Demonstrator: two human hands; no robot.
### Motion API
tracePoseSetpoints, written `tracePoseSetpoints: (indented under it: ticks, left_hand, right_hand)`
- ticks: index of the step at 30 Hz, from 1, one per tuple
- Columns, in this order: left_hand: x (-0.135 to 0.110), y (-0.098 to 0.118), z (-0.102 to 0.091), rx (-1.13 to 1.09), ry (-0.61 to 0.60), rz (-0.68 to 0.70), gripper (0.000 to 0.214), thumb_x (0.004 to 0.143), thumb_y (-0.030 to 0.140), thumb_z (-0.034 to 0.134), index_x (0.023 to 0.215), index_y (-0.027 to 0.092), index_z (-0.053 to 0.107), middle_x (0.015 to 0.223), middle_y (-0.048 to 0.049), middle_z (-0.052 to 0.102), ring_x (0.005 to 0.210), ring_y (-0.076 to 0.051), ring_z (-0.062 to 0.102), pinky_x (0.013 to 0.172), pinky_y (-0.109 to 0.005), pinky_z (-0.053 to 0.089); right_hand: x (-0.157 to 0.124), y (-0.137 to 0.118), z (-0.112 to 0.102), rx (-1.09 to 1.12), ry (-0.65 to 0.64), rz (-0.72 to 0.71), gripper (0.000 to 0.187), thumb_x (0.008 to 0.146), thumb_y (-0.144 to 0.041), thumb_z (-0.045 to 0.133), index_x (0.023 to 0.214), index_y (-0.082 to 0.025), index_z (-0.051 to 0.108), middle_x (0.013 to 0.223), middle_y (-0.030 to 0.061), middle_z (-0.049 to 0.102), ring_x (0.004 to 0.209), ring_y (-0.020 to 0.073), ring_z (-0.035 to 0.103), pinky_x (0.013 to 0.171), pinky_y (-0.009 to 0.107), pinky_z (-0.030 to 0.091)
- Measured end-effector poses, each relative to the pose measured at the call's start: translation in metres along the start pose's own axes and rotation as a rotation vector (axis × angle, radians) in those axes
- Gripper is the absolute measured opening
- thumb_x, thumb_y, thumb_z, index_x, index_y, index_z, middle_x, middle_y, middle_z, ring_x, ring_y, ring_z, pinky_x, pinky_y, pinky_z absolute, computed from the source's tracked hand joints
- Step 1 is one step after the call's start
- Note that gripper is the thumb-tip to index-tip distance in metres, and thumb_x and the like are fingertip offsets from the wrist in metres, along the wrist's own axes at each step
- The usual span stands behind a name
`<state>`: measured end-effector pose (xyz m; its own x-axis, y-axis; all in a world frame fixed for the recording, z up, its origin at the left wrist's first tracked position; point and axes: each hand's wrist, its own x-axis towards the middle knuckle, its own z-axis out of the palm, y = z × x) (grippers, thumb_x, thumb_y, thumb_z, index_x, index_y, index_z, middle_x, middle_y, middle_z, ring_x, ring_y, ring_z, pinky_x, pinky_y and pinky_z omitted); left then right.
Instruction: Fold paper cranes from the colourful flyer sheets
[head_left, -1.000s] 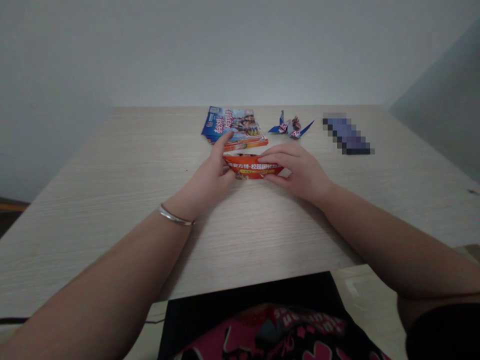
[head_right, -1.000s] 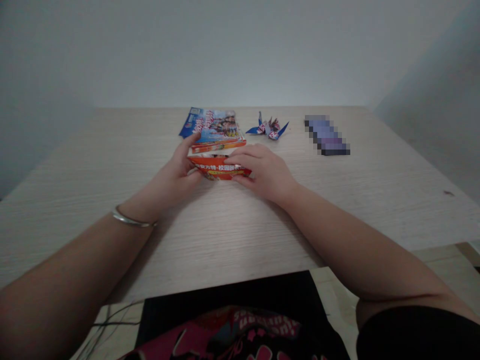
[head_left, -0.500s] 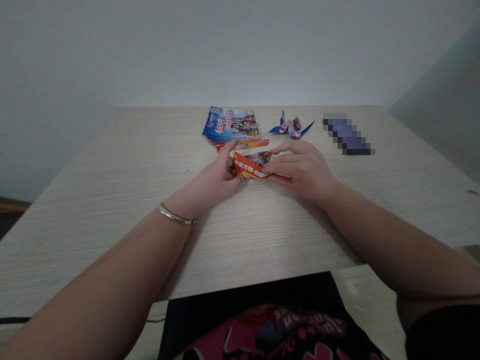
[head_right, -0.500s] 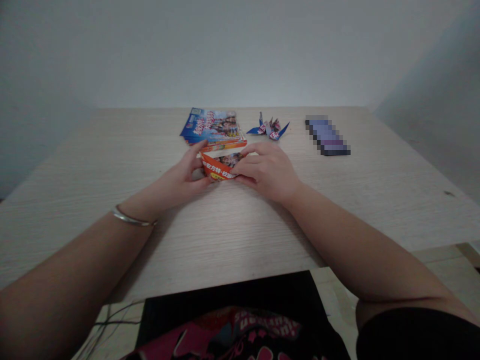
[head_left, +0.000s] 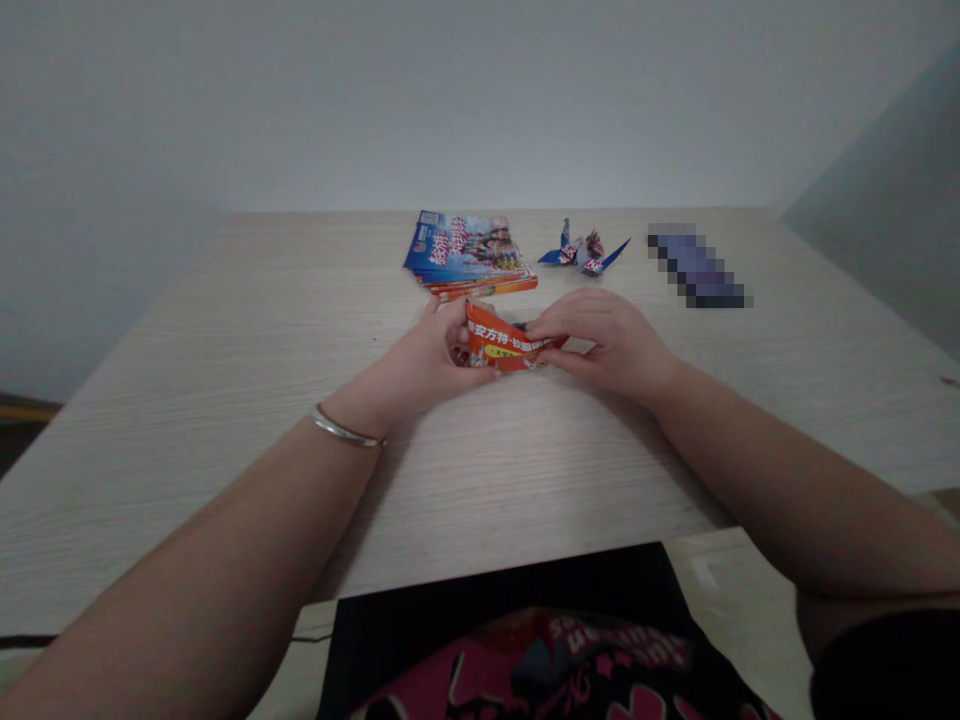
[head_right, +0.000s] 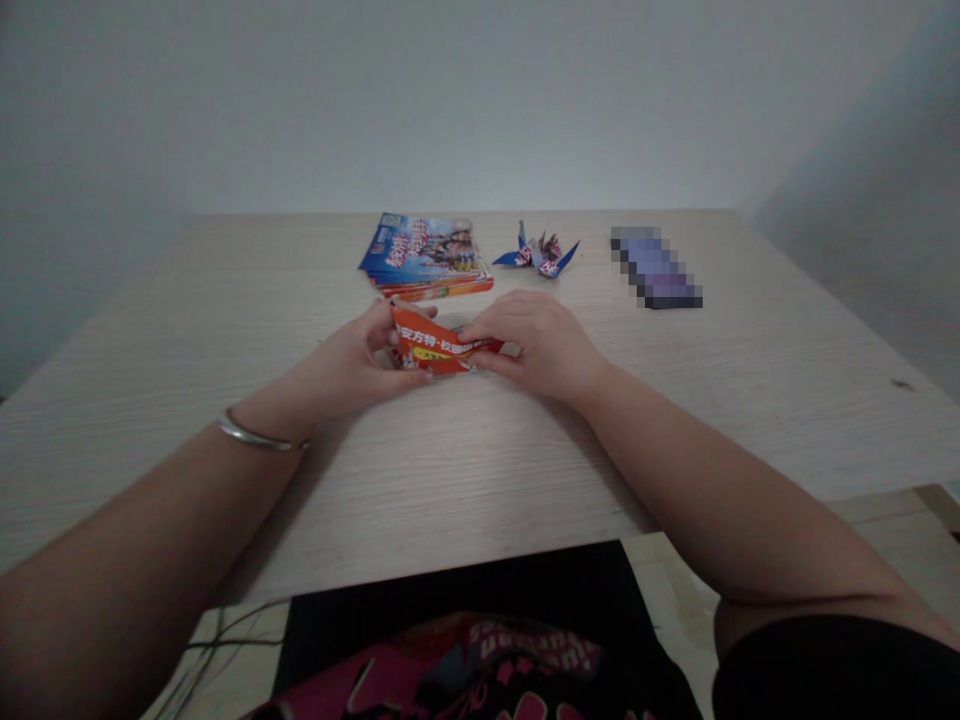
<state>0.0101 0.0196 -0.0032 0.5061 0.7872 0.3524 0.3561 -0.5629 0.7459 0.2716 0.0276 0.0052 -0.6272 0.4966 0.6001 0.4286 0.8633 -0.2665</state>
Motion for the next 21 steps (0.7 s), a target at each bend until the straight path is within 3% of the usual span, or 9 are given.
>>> tracePoseSetpoints:
  ticks: [6, 8, 11, 13, 15, 21]
  left_hand:
    - [-0.002, 0.007, 0.000, 0.008, -0.038, 0.000, 0.058, 0.083, 0.035, 0.077, 0.135, 0.023, 0.055, 0.140, -0.0132, 0.066, 0.129, -0.028, 0.062, 0.111, -0.049, 0.052]
    - [-0.001, 0.007, 0.000, 0.026, -0.005, 0.013, 0.060, 0.083, 0.035, 0.077, 0.136, 0.023, 0.054, 0.143, -0.0136, 0.064, 0.132, -0.029, 0.060, 0.116, -0.051, 0.048]
    - [0.000, 0.006, -0.002, 0.186, 0.009, 0.023, 0.051, 0.082, 0.035, 0.079, 0.127, 0.023, 0.058, 0.132, -0.0107, 0.071, 0.128, -0.030, 0.063, 0.126, -0.061, 0.029]
    - [0.000, 0.006, -0.004, 0.318, -0.018, 0.028, 0.049, 0.081, 0.033, 0.080, 0.125, 0.023, 0.060, 0.127, -0.0087, 0.074, 0.127, -0.032, 0.065, 0.128, -0.067, 0.012]
    - [0.001, 0.007, -0.007, 0.394, -0.056, 0.057, 0.050, 0.081, 0.030, 0.078, 0.128, 0.024, 0.061, 0.129, -0.0081, 0.074, 0.129, -0.032, 0.064, 0.128, -0.068, 0.004]
    - [0.002, 0.015, -0.011, 0.523, -0.177, 0.236, 0.039, 0.089, 0.019, 0.060, 0.127, 0.028, 0.068, 0.132, -0.0056, 0.073, 0.137, -0.030, 0.060, 0.129, -0.065, 0.012]
  right_hand:
    - [-0.002, 0.002, 0.000, 0.006, 0.023, 0.002, 0.014, 0.093, -0.034, 0.071, 0.105, -0.029, 0.076, 0.118, 0.0035, 0.079, 0.108, 0.0220, 0.073, 0.098, 0.043, 0.054]
    - [-0.004, 0.003, 0.002, 0.002, 0.056, 0.050, 0.025, 0.090, -0.031, 0.073, 0.115, -0.030, 0.074, 0.130, 0.0052, 0.074, 0.120, 0.0253, 0.068, 0.105, 0.047, 0.052]
    - [-0.006, 0.006, 0.004, -0.001, 0.083, 0.131, 0.047, 0.083, -0.027, 0.077, 0.129, -0.030, 0.068, 0.139, 0.0087, 0.068, 0.130, 0.0296, 0.062, 0.110, 0.053, 0.050]
    - [-0.007, 0.008, 0.004, -0.001, 0.070, 0.168, 0.050, 0.081, -0.024, 0.077, 0.129, -0.027, 0.067, 0.132, 0.0094, 0.071, 0.123, 0.0292, 0.065, 0.105, 0.051, 0.053]
    - [-0.007, 0.009, 0.003, 0.000, 0.047, 0.180, 0.046, 0.081, -0.021, 0.074, 0.127, -0.025, 0.068, 0.122, 0.0086, 0.075, 0.110, 0.0272, 0.069, 0.097, 0.047, 0.056]
    - [-0.002, 0.015, -0.003, -0.070, 0.051, 0.135, 0.014, 0.083, -0.015, 0.065, 0.093, -0.025, 0.068, 0.100, 0.0046, 0.076, 0.100, 0.0255, 0.069, 0.094, 0.045, 0.053]
